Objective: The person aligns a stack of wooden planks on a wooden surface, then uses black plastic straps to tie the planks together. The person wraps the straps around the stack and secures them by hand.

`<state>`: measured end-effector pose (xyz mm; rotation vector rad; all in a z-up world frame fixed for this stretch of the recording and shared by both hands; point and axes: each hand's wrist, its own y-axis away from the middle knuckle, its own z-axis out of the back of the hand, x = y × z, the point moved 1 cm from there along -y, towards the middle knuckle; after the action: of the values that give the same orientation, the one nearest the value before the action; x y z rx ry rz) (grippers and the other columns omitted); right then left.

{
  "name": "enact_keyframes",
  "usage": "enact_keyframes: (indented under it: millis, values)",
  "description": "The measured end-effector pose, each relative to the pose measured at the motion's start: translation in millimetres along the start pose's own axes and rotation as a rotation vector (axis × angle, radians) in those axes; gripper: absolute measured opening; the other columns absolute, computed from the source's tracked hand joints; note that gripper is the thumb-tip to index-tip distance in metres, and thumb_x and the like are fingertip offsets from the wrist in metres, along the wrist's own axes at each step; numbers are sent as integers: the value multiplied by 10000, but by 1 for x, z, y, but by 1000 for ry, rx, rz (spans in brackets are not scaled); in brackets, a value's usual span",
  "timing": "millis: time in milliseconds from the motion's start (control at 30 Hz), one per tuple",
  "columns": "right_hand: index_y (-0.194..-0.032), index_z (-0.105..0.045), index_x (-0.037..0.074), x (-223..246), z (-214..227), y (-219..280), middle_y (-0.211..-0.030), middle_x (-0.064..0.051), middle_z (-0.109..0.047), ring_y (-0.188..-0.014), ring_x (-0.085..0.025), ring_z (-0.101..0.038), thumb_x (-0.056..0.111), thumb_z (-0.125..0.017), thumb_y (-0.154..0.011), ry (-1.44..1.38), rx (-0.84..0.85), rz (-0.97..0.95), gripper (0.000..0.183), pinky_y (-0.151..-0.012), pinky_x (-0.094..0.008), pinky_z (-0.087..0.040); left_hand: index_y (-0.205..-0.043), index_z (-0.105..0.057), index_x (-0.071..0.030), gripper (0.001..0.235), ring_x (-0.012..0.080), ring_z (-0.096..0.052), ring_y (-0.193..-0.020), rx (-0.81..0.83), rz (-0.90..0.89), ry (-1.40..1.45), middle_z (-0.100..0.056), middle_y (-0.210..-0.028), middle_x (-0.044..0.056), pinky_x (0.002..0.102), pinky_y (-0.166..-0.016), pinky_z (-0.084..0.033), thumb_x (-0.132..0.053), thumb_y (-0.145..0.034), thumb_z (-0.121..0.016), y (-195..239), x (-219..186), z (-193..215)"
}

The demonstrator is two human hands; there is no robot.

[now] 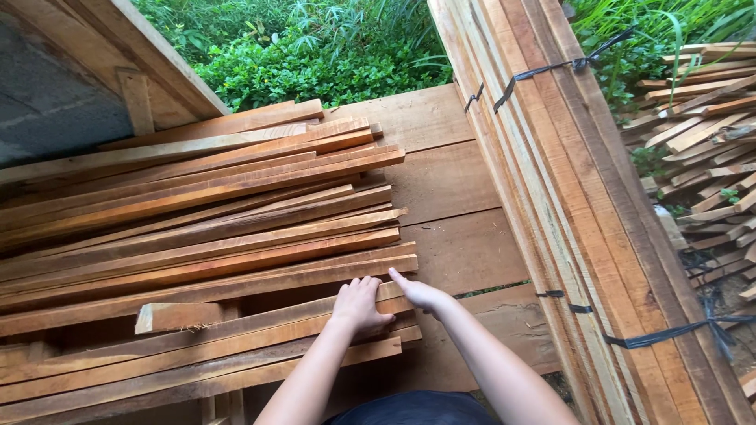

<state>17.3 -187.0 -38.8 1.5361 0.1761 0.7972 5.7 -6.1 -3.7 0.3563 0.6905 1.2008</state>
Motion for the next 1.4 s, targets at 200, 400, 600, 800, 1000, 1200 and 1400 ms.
enact_keyframes:
  millis: [200,400,600,800,1000,1200,1400]
  values:
    - [-1474,-520,-5,-18,0,-57,-1527,-289,-490,-1479,-386,-426,871,-171,-881,387,22,169,1114,-1210,-443,-339,-1381,-509,-91,891,261,-525,-1295,32,-10,-30,-588,-1341,81,431,-1073,-424,-574,-710,-841,1,-7,8]
    - [-1488,-489,-23,-18,9,-39,-1563,-284,-433,-1495,-389,-385,906,-153,-876,379,-7,150,1162,-1213,-457,-318,-1370,-539,-121,864,246,-545,-1279,8,-1,12,-606,-1326,66,428,-1063,-436,-565,-693,-842,0,-4,4]
    - [-1557,-401,92,-39,-6,-7,-1600,-199,-439,-1503,-340,-403,891,-167,-769,-71,-60,2,1146,-1181,-499,-381,-1372,-538,-125,876,251,-543,-1273,-26,-13,19,-607,-1324,66,434,-1047,-433,-579,-691,-849,0,-1,-1]
    - [-1525,-423,-13,-50,-22,-36,-1593,-274,-391,-1530,-342,-329,909,-185,-836,10,-35,141,1175,-1244,-440,-254,-1381,-525,-114,916,252,-548,-1273,-8,-14,-6,-604,-1337,71,433,-1053,-427,-595,-675,-856,0,-4,4]
    - [-1505,-485,-8,-54,-20,-29,-1581,-245,-436,-1510,-323,-374,866,-232,-875,-66,-58,144,1107,-1237,-441,-282,-1415,-523,-129,952,251,-549,-1292,-38,-51,59,-623,-1338,80,429,-1084,-408,-637,-667,-824,4,2,4]
    - [-1271,-634,102,-47,-38,80,-1325,-83,-658,-1257,-244,-612,597,-578,-906,388,-736,597,618,-1067,-393,-470,-1337,-607,-127,707,288,-548,-1291,-343,-104,190,-631,-1351,101,467,-1112,-364,-606,-833,-732,6,29,-17]
    - [-1358,-577,28,-37,-95,99,-1330,-137,-599,-1254,-343,-520,461,-752,-855,842,-618,1359,686,-1049,-485,-410,-1264,-648,-115,647,292,-581,-1225,-496,29,152,-669,-1272,102,471,-1078,-388,-580,-821,-718,24,52,-24]
